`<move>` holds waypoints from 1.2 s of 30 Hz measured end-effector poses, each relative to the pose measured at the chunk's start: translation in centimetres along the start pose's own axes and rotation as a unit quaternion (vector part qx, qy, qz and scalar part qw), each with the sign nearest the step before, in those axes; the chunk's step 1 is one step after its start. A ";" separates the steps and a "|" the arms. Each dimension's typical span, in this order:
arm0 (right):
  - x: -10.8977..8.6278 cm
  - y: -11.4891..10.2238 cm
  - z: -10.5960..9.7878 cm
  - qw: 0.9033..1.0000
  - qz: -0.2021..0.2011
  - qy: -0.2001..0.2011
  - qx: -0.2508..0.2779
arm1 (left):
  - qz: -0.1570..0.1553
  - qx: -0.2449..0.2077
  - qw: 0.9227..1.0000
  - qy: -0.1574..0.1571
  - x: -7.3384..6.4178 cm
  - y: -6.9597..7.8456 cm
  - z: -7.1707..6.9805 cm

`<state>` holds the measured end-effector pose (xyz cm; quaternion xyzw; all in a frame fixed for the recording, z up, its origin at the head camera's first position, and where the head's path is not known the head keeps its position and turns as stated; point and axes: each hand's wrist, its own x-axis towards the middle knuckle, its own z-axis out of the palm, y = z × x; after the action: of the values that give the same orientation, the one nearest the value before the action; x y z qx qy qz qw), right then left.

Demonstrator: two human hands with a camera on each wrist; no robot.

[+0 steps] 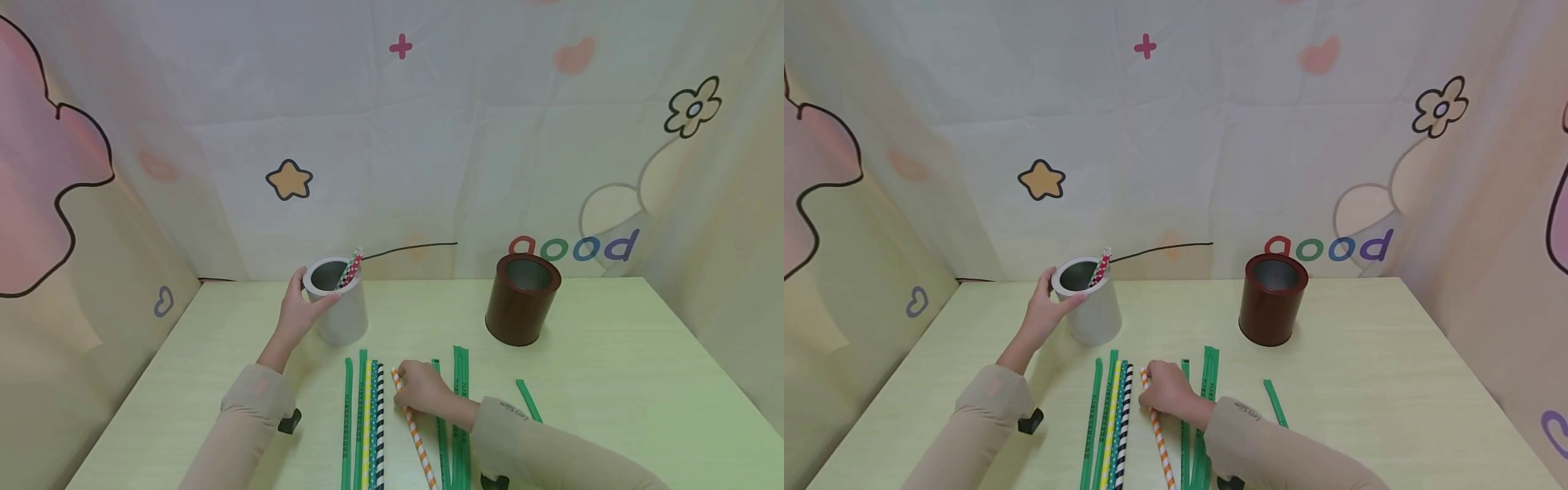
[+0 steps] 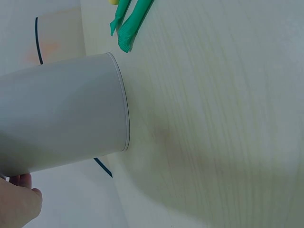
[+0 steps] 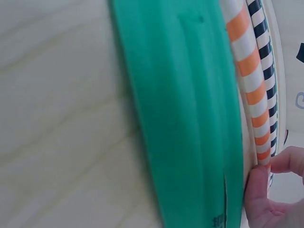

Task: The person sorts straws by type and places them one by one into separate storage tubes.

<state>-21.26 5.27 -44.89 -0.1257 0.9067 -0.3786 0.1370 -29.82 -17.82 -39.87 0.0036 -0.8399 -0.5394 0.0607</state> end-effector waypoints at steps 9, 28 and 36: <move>0.5 -0.3 -1.1 0.996 0.000 0.000 0.091 | 0.000 0.000 1.000 0.003 0.1 -0.1 0.0; 2.7 -7.3 -8.3 0.971 -0.024 0.043 0.234 | 0.000 -0.004 1.000 0.002 0.1 -0.2 0.0; 3.6 -9.4 -10.7 0.948 -0.051 0.072 0.306 | -0.005 -0.001 1.000 0.004 0.2 -0.2 0.1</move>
<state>-27.15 4.67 -31.42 -0.0957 0.7472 -0.6524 0.0836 -30.05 -17.86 -40.11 0.0098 -0.8392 -0.5403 0.0616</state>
